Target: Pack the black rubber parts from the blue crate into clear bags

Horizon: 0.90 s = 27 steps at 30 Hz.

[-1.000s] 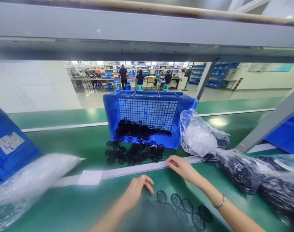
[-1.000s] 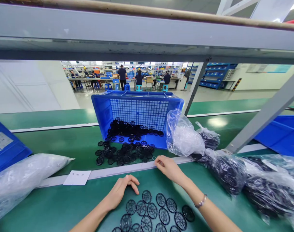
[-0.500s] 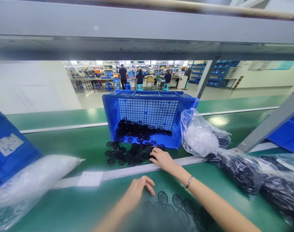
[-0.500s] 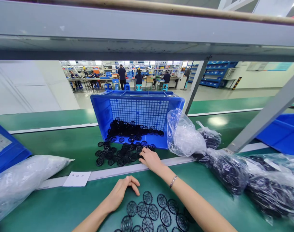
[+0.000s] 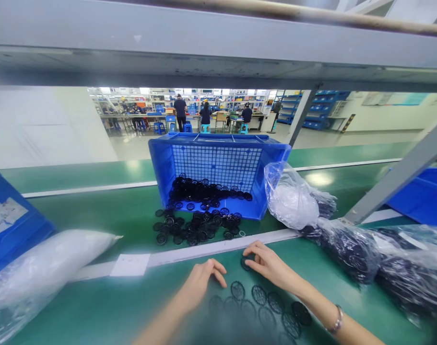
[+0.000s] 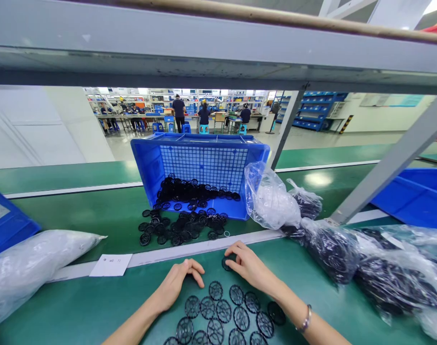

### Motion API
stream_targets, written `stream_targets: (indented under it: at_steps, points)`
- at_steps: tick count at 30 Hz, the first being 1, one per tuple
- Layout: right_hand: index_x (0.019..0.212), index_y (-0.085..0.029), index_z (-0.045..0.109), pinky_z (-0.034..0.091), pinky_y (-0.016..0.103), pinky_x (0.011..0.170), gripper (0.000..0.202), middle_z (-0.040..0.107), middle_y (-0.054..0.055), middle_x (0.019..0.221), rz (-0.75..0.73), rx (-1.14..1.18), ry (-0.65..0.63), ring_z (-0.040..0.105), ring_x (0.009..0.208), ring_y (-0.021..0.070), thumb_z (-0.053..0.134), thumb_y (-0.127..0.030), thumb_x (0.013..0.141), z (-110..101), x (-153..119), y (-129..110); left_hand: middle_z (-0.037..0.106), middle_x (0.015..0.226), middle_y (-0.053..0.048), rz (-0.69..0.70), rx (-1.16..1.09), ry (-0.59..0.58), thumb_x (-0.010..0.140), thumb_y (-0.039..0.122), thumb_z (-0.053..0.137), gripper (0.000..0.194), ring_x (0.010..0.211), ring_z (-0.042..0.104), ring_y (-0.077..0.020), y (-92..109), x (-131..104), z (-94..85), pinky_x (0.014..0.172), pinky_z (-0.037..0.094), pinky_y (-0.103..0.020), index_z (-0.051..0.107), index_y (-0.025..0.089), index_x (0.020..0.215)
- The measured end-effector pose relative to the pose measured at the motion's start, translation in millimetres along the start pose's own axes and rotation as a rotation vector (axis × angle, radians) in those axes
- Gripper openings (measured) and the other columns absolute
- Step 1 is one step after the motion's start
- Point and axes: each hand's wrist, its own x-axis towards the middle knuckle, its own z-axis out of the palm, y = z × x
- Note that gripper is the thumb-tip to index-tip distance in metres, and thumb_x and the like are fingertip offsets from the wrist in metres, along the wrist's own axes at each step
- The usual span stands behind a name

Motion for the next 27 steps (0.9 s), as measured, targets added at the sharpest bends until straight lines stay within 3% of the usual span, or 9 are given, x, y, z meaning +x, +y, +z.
stream_targets:
  at_steps: [5,10,14,17,20,22,27]
  points:
    - [0.088,-0.023,0.07,0.048,0.03,0.075,0.04,0.065,0.004,0.089,-0.037,-0.019,-0.076,0.06,0.079,0.0183,0.041,-0.047,0.1,-9.3,-4.8,-1.5,0.077,0.083,-0.004,-0.009,0.007,-0.008,0.101,0.052,0.012,0.066,0.091,0.065,-0.0235,-0.9,-0.4,-0.5,0.094,0.04,-0.038,0.069,0.019,0.099]
    - [0.086,-0.02,0.07,0.048,0.027,0.064,0.045,0.069,0.003,0.08,0.012,0.066,-0.223,0.062,0.068,0.0165,0.036,-0.046,0.102,-18.6,1.8,-7.7,0.077,0.083,-0.003,-0.005,0.0,-0.007,0.102,0.051,0.012,0.065,0.09,0.065,-0.0229,-1.6,-0.4,-0.3,0.093,0.04,-0.037,0.069,0.019,0.098]
    - [0.084,-0.021,0.066,0.045,0.027,0.063,0.031,0.066,0.0,0.076,-0.068,-0.131,-0.054,0.06,0.068,0.0165,0.044,-0.038,0.099,-18.4,23.4,-14.8,0.077,0.083,-0.004,-0.002,-0.005,-0.012,0.102,0.05,0.013,0.065,0.091,0.065,-0.023,-0.5,-0.6,-0.6,0.093,0.04,-0.037,0.069,0.019,0.098]
    - [0.097,-0.022,0.064,0.048,0.029,0.071,0.017,0.065,0.002,0.091,-0.173,-0.269,0.075,0.061,0.075,0.017,0.049,-0.03,0.097,-8.9,46.4,-17.7,0.077,0.082,-0.004,-0.002,-0.004,-0.007,0.102,0.05,0.013,0.065,0.09,0.066,-0.0228,0.6,-0.8,-1.0,0.094,0.04,-0.036,0.07,0.019,0.097]
    - [0.111,-0.022,0.06,0.05,0.034,0.083,0.02,0.064,0.007,0.109,-0.241,-0.348,0.111,0.063,0.095,0.0218,0.053,-0.025,0.093,7.9,67.8,-15.6,0.077,0.083,-0.004,-0.003,-0.002,-0.008,0.102,0.05,0.014,0.066,0.091,0.066,-0.0228,1.6,-0.8,-1.2,0.094,0.04,-0.036,0.071,0.018,0.096]
    - [0.111,-0.021,0.06,0.05,0.039,0.087,0.021,0.065,0.009,0.109,-0.242,-0.37,0.114,0.061,0.102,0.0259,0.055,-0.022,0.091,18.5,78.4,-13.4,0.077,0.083,-0.004,0.0,-0.002,-0.01,0.102,0.05,0.014,0.066,0.092,0.066,-0.0226,2.2,-0.7,-1.4,0.094,0.04,-0.036,0.071,0.018,0.096]
    - [0.107,-0.019,0.059,0.05,0.038,0.083,0.02,0.066,0.008,0.094,-0.19,-0.33,0.156,0.063,0.092,0.0241,0.043,-0.021,0.095,18.9,79.7,-15.9,0.077,0.082,-0.004,0.009,-0.008,-0.008,0.103,0.048,0.015,0.065,0.092,0.066,-0.0222,2.7,-1.2,-2.0,0.094,0.04,-0.035,0.072,0.018,0.095]
